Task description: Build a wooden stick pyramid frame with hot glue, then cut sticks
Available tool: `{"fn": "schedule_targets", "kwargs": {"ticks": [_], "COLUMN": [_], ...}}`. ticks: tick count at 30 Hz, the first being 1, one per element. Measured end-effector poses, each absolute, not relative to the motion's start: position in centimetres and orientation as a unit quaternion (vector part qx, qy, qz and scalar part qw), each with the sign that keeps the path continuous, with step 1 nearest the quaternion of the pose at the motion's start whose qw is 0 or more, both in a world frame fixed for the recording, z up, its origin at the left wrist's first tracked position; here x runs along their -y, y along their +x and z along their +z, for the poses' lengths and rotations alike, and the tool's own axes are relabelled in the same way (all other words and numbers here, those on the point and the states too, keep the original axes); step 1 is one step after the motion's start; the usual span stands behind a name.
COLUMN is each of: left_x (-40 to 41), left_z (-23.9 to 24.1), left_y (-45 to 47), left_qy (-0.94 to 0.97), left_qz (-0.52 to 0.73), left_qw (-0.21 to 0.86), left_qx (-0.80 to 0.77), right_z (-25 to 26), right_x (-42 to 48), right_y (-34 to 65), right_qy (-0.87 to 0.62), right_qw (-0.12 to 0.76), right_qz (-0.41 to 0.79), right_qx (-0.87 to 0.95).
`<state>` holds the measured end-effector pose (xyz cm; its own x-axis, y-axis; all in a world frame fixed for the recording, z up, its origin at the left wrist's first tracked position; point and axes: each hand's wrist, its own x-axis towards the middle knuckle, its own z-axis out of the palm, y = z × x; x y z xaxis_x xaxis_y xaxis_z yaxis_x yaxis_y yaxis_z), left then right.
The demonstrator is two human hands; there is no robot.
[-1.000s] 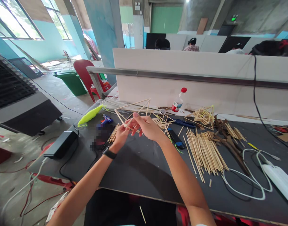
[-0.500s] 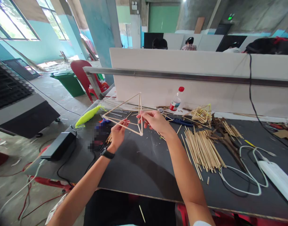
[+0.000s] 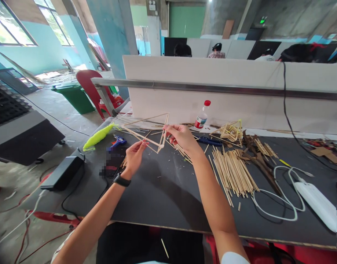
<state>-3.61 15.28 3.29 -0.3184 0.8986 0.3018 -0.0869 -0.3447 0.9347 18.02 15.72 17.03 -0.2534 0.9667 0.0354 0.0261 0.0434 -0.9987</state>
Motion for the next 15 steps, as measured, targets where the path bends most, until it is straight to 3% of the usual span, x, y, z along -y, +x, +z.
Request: {"fn": "schedule_targets", "kwargs": {"ticks": [7, 15], "left_x": [-14.8, -13.2], "left_z": [4.2, 5.5], "left_y": [-3.5, -3.1], "left_qy": [0.452, 0.377], "left_qz": [0.667, 0.629], "left_qw": [0.423, 0.591], "left_qx": [-0.414, -0.335], "right_z": [16.3, 15.9], "right_x": [-17.5, -17.7], "right_y": [20.3, 19.8], "right_qy": [-0.426, -0.411], "right_qw": [0.481, 0.494], "right_qz": [0.556, 0.456], "right_qx": [0.527, 0.616]}}
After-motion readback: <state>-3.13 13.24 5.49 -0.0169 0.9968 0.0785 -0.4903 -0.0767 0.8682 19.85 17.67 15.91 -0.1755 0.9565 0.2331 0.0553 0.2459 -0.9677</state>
